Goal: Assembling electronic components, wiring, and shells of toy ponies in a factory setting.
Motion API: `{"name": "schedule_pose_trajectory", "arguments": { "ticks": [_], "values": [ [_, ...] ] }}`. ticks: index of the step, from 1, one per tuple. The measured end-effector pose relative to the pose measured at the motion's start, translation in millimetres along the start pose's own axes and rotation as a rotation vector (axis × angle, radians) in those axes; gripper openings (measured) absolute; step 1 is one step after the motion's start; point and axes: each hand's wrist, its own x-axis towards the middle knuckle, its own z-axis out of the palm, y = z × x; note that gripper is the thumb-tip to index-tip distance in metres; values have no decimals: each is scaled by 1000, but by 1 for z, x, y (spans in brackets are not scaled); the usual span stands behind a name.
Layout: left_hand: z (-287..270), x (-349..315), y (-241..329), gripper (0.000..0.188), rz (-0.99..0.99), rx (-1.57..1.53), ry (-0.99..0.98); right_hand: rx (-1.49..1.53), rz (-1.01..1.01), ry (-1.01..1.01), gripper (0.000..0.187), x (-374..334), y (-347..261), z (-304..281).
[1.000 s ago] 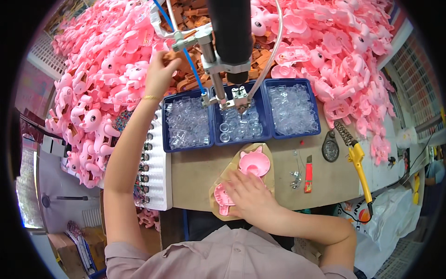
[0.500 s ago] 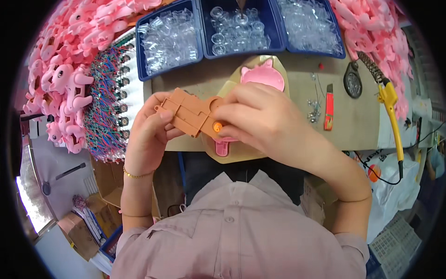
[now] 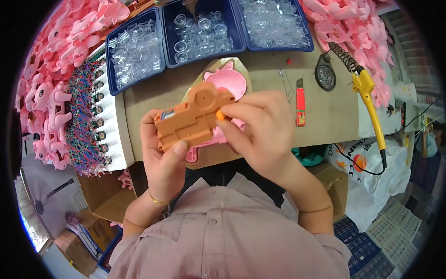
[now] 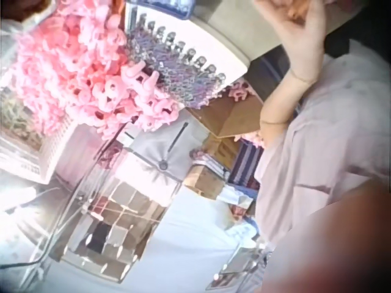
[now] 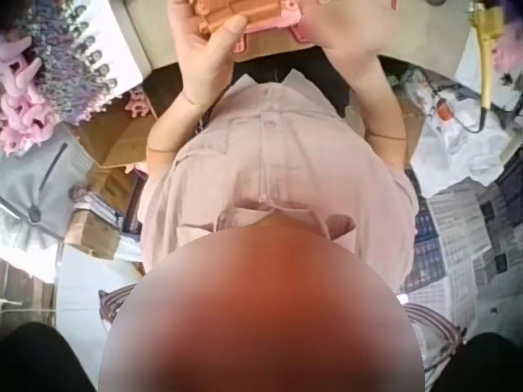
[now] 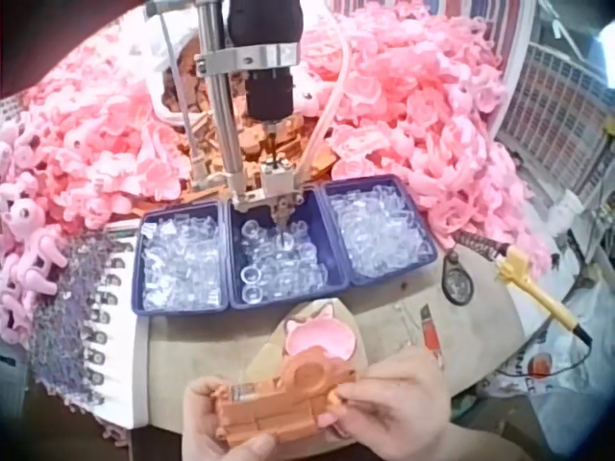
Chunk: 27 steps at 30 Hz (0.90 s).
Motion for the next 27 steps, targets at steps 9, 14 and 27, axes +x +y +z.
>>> {"name": "schedule_pose_trajectory", "arguments": {
  "ticks": [9, 14, 27],
  "values": [
    [-40, 16, 21, 44, 362, 756, -485, 367, 134, -421, 42, 26, -1, -33],
    [-31, -17, 43, 49, 442, 1206, -420, 426, 67, -485, 41, 23, -1, -29],
    [-23, -4, -16, 52, 663, 1216, -8, 245, 463, -551, 57, -7, 33, -9]
  ]
}}
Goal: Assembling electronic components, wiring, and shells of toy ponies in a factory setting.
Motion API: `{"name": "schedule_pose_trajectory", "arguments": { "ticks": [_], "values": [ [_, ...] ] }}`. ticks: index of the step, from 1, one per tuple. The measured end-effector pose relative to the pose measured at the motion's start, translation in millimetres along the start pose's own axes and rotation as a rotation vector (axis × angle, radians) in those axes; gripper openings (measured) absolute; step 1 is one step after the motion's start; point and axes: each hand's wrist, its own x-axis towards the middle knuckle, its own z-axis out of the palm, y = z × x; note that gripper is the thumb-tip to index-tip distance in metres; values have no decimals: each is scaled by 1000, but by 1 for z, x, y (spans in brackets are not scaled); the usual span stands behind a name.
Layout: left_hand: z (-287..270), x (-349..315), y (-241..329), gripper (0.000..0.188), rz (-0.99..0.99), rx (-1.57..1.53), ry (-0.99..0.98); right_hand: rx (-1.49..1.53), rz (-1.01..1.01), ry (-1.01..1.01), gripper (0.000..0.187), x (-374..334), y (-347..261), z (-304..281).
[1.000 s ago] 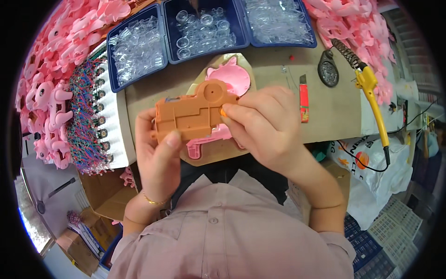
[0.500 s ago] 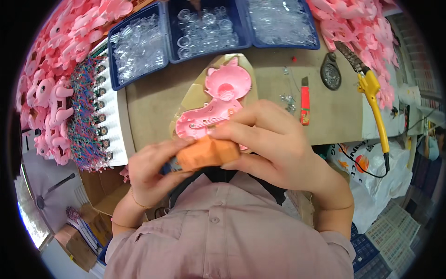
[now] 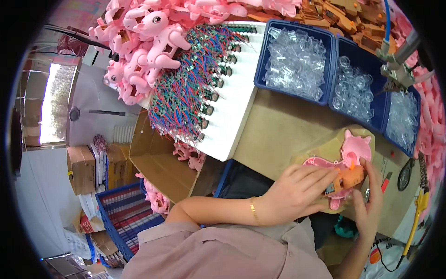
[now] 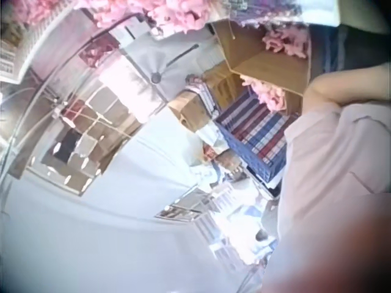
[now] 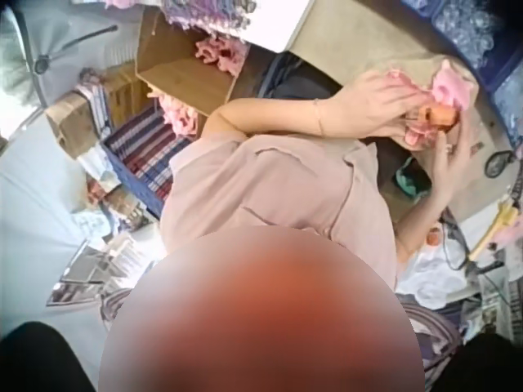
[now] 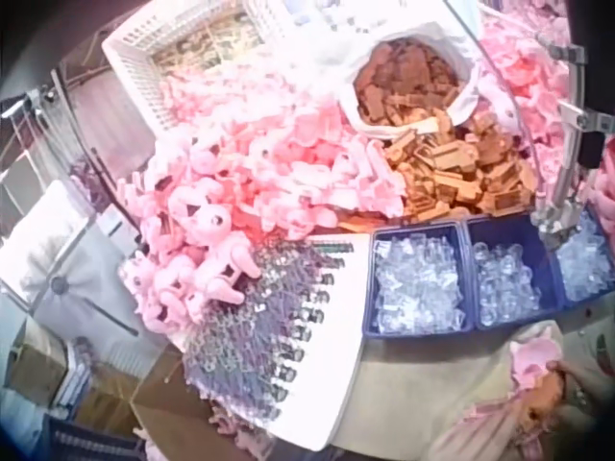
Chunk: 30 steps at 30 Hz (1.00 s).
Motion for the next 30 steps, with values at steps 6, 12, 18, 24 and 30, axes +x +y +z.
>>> {"name": "schedule_pose_trajectory", "arguments": {
  "ticks": [6, 12, 18, 24, 30],
  "values": [
    [-102, 33, -94, 15, -297, 193, 3, 13, -63, 202, 66, 4, -15, 21],
    [-180, 86, -211, 14, -303, 866, 167, 70, -26, 278, 57, 3, -20, 22],
    [-192, 95, -209, 25, -145, 693, 95, 82, -8, 352, 47, -11, -23, 13],
    [-204, 84, -151, 14, -493, -285, 214, 52, -65, 345, 39, -23, -28, 1],
    [-170, 61, -55, 21, -546, -1101, 273, 314, -188, -17, 43, 2, -103, 23]
  ]
}}
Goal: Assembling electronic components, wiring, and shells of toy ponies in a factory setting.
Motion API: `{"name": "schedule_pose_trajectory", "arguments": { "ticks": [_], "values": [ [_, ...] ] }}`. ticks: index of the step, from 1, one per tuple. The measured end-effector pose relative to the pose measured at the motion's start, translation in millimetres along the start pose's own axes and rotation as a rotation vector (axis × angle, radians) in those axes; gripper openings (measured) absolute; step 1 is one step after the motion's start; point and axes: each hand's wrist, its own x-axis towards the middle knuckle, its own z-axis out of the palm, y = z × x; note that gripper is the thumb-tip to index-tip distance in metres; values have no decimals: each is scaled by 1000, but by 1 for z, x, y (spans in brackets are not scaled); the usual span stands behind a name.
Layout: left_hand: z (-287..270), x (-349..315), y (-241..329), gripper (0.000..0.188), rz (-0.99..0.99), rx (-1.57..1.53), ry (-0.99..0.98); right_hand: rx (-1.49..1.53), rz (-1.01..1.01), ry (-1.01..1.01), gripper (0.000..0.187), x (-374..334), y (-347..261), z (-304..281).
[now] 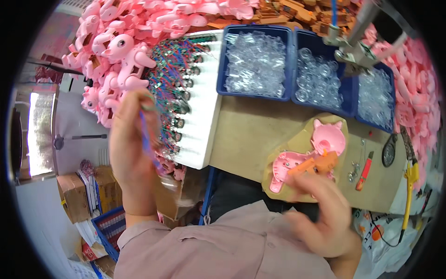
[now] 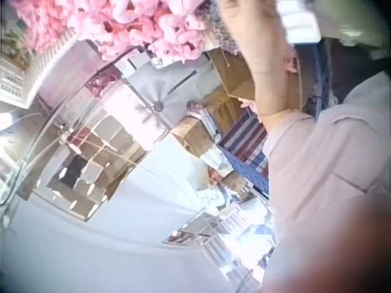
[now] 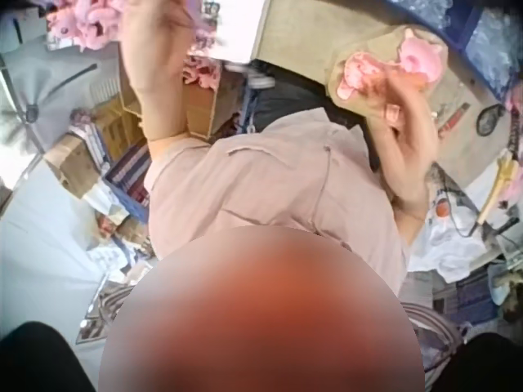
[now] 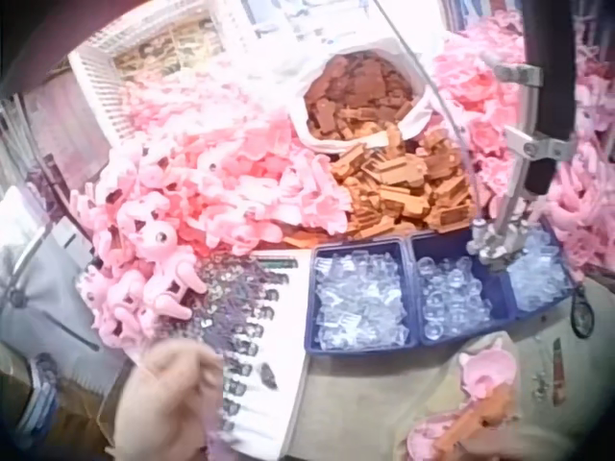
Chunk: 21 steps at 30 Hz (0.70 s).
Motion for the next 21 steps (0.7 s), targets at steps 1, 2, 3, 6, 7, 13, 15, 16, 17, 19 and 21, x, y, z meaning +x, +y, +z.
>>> {"name": "schedule_pose_trajectory", "arguments": {
  "ticks": [1, 2, 3, 6, 7, 13, 15, 16, 17, 19, 21],
  "values": [
    [2, -10, -7, 20, -109, -57, -72, 308, 129, 91, 45, 14, -10, 20],
    [18, -20, -16, 18, -183, -119, -52, 603, 263, 203, 47, 28, -21, 32],
    [26, -30, -29, 18, -226, -158, 9, 686, 321, 189, 46, 38, -25, 38],
    [40, -42, -57, 20, -323, -208, 27, 700, 353, 163, 38, 42, -5, 22],
    [47, -43, -65, 23, -352, -205, 2, 644, 317, 118, 32, 39, 1, 12],
    [64, -41, -75, 35, -453, 12, -367, 426, 219, 151, 12, 55, -1, -22],
    [68, -40, -73, 39, -472, 162, -435, 441, 203, 141, 12, 55, -1, -26],
    [68, -42, -75, 39, -469, 168, -429, 462, 174, 114, 12, 55, -1, -26],
    [66, -44, -78, 42, -359, 55, -417, 468, 169, 107, 12, 53, 0, -23],
    [66, -48, -83, 46, -245, -55, -404, 303, 79, 287, 11, 39, 5, -16],
    [70, -55, -86, 50, -231, -261, -319, 305, 45, 313, 11, 28, 16, -8]
  ]
}}
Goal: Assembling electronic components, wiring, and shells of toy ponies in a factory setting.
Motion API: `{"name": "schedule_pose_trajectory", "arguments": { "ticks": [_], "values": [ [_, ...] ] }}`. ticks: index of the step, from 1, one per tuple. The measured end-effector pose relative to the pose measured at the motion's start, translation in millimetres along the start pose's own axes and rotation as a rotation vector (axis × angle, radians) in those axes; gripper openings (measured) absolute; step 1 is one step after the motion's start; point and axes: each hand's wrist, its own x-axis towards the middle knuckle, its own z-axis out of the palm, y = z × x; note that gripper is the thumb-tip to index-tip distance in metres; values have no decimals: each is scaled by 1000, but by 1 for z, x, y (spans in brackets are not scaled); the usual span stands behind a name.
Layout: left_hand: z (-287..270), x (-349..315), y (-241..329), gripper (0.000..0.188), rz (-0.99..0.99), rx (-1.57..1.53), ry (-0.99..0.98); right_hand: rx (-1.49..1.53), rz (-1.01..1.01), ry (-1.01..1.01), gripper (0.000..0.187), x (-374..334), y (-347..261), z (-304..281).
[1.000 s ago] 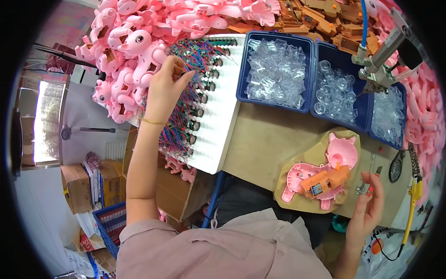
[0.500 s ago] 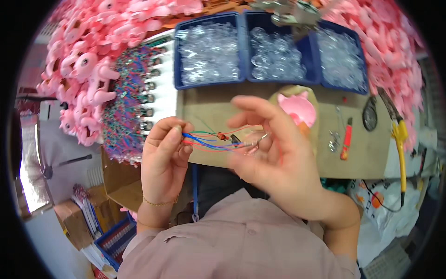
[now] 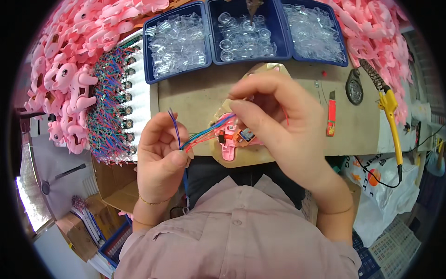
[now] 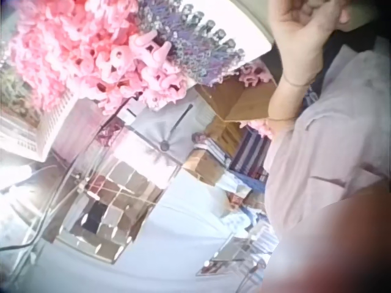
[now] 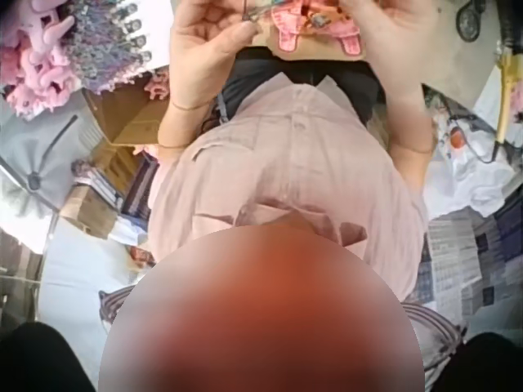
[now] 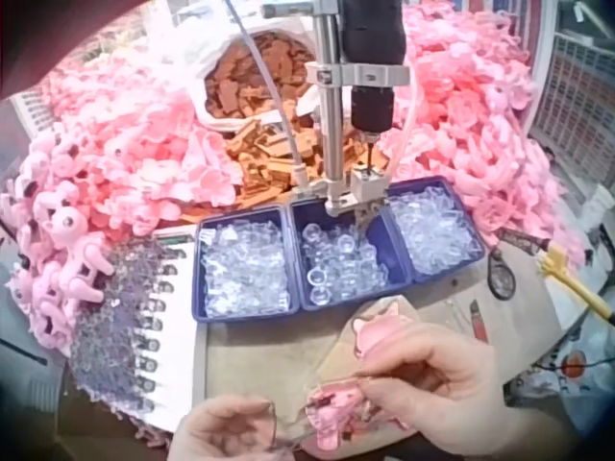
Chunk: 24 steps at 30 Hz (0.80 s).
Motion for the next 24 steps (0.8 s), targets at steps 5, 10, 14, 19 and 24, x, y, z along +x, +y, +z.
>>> {"name": "schedule_pose_trajectory", "arguments": {
  "ticks": [5, 10, 14, 19, 24],
  "values": [
    [-12, -4, -4, 50, -75, -244, -50, -178, -130, -35, 16, -24, 11, -1],
    [-13, 2, 9, 35, 301, 753, -50, -742, -524, -487, 16, -62, -16, -11],
    [-18, 1, 26, 24, 303, 861, -119, -446, -458, -605, 30, -37, -32, -30],
    [-15, 4, 24, 20, 239, 483, -133, 4, 575, -516, 23, -13, -18, -23],
    [-2, 1, 14, 19, 248, 514, -73, 21, 355, -571, 13, -14, 0, 2]
  ]
}}
